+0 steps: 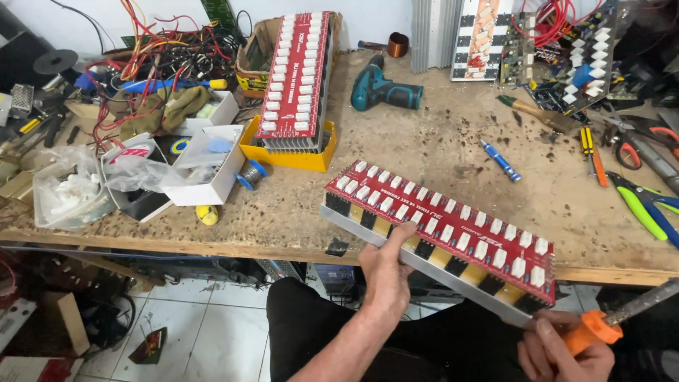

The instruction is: The person uses a soldering iron to work on a long red circuit board with white components, holding it with one hand while applying the tool with the other. They flip the board over to show the underside and then place it on a metal heat sink.

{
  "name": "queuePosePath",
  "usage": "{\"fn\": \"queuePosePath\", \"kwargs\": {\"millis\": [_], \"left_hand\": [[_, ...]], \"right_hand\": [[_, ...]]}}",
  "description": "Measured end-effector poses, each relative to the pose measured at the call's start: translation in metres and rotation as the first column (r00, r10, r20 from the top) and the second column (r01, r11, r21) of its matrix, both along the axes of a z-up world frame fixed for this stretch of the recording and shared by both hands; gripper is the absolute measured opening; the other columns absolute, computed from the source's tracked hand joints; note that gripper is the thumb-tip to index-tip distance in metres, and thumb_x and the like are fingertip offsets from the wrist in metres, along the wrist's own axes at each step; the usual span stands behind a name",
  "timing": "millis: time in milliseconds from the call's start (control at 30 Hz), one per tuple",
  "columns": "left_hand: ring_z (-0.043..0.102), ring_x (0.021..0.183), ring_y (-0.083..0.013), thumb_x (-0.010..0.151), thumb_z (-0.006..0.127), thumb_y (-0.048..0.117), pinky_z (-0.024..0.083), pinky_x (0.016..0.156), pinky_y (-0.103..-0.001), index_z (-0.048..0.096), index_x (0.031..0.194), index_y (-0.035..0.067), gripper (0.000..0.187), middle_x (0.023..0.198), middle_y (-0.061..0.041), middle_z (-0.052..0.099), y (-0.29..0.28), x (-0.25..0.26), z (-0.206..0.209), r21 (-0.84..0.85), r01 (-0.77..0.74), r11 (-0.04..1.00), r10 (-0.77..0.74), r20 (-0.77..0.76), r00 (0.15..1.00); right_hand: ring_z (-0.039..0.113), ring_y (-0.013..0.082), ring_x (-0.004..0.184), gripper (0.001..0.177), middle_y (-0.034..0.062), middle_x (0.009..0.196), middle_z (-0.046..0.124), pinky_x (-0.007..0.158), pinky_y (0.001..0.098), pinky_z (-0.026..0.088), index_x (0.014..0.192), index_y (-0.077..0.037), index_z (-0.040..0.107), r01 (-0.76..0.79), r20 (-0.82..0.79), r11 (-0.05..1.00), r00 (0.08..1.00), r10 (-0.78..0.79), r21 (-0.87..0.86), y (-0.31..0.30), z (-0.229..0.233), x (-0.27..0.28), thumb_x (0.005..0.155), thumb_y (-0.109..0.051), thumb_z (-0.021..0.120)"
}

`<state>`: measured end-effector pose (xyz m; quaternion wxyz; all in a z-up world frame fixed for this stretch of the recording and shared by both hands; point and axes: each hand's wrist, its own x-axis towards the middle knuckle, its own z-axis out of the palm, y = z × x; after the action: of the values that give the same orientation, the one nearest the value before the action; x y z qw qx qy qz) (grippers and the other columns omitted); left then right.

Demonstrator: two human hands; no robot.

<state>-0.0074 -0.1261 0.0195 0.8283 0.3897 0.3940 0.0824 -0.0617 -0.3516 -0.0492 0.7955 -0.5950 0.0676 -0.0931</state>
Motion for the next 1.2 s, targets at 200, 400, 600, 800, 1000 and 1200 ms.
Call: {"fn": "queuePosePath", "kwargs": {"millis": [200, 400, 600, 800, 1000, 1200], "left_hand": [[0.075, 0.097, -0.0322, 0.072, 0.078, 0.015, 0.064, 0.071, -0.038, 0.067, 0.118, -0.004, 0.052, 0.112, -0.021, 0.077, 0.039, 0.014, 0.000, 0.031, 0.209, 0.977, -0.206, 0.358, 0.910], [0.074, 0.094, -0.0278, 0.076, 0.077, 0.025, 0.061, 0.087, -0.043, 0.058, 0.119, 0.003, 0.052, 0.101, -0.011, 0.074, 0.082, 0.067, -0.011, 0.132, 0.565, 0.814, -0.553, 0.474, 0.685], [0.075, 0.091, -0.0296, 0.081, 0.070, 0.034, 0.061, 0.085, -0.046, 0.057, 0.118, 0.000, 0.052, 0.100, -0.011, 0.075, 0.093, 0.094, -0.008, 0.148, 0.650, 0.745, -0.635, 0.455, 0.624], [0.073, 0.082, -0.0258, 0.075, 0.068, 0.044, 0.060, 0.077, -0.045, 0.059, 0.115, 0.002, 0.058, 0.092, -0.009, 0.072, 0.098, 0.119, 0.019, 0.124, 0.762, 0.636, -0.749, 0.340, 0.569], [0.073, 0.086, -0.0260, 0.071, 0.067, 0.049, 0.059, 0.080, -0.044, 0.058, 0.122, 0.004, 0.069, 0.100, -0.010, 0.073, 0.107, 0.144, 0.021, 0.113, 0.809, 0.577, -0.813, 0.179, 0.555], [0.075, 0.081, -0.0277, 0.075, 0.067, 0.040, 0.061, 0.075, -0.042, 0.061, 0.114, 0.001, 0.056, 0.092, -0.011, 0.075, 0.115, 0.175, -0.008, 0.178, 0.855, 0.487, -0.871, 0.178, 0.459]], "right_hand": [[0.025, 0.0147, 0.032, 0.026, 0.0474, 0.097, 0.063, 0.035, 0.0290, 0.026, 0.116, 0.019, 0.056, 0.018, 0.098, 0.998, 0.995, -0.012, -0.060, -0.026, -0.004, -0.001, 0.109, -0.003, 0.045], [0.026, 0.0134, 0.033, 0.025, 0.0380, 0.097, 0.066, 0.037, 0.0270, 0.027, 0.116, 0.014, 0.059, 0.128, 0.114, 0.992, 0.985, -0.127, -0.002, -0.036, -0.015, 0.000, 0.109, -0.009, 0.051], [0.029, 0.0073, 0.033, 0.024, 0.0375, 0.090, 0.070, 0.034, 0.0227, 0.031, 0.112, 0.015, 0.062, 0.058, 0.225, 0.990, 0.971, -0.087, 0.132, -0.045, -0.029, -0.006, 0.102, -0.004, 0.055], [0.034, 0.0087, 0.032, 0.021, 0.0272, 0.052, 0.059, 0.033, 0.0218, 0.030, 0.110, 0.010, 0.067, 0.055, 0.221, 0.990, 0.972, -0.084, 0.134, -0.049, -0.034, -0.008, 0.101, -0.006, 0.056], [0.037, 0.0095, 0.032, 0.022, 0.0283, 0.054, 0.062, 0.033, 0.0232, 0.031, 0.113, 0.011, 0.066, 0.075, 0.184, 0.993, 0.979, -0.092, 0.096, -0.045, -0.036, -0.007, 0.099, -0.001, 0.054], [0.034, 0.0089, 0.033, 0.022, 0.0346, 0.067, 0.067, 0.032, 0.0233, 0.032, 0.112, 0.013, 0.066, 0.088, 0.162, 0.991, 0.981, -0.105, 0.104, -0.040, -0.048, -0.002, 0.098, -0.001, 0.055]]}}
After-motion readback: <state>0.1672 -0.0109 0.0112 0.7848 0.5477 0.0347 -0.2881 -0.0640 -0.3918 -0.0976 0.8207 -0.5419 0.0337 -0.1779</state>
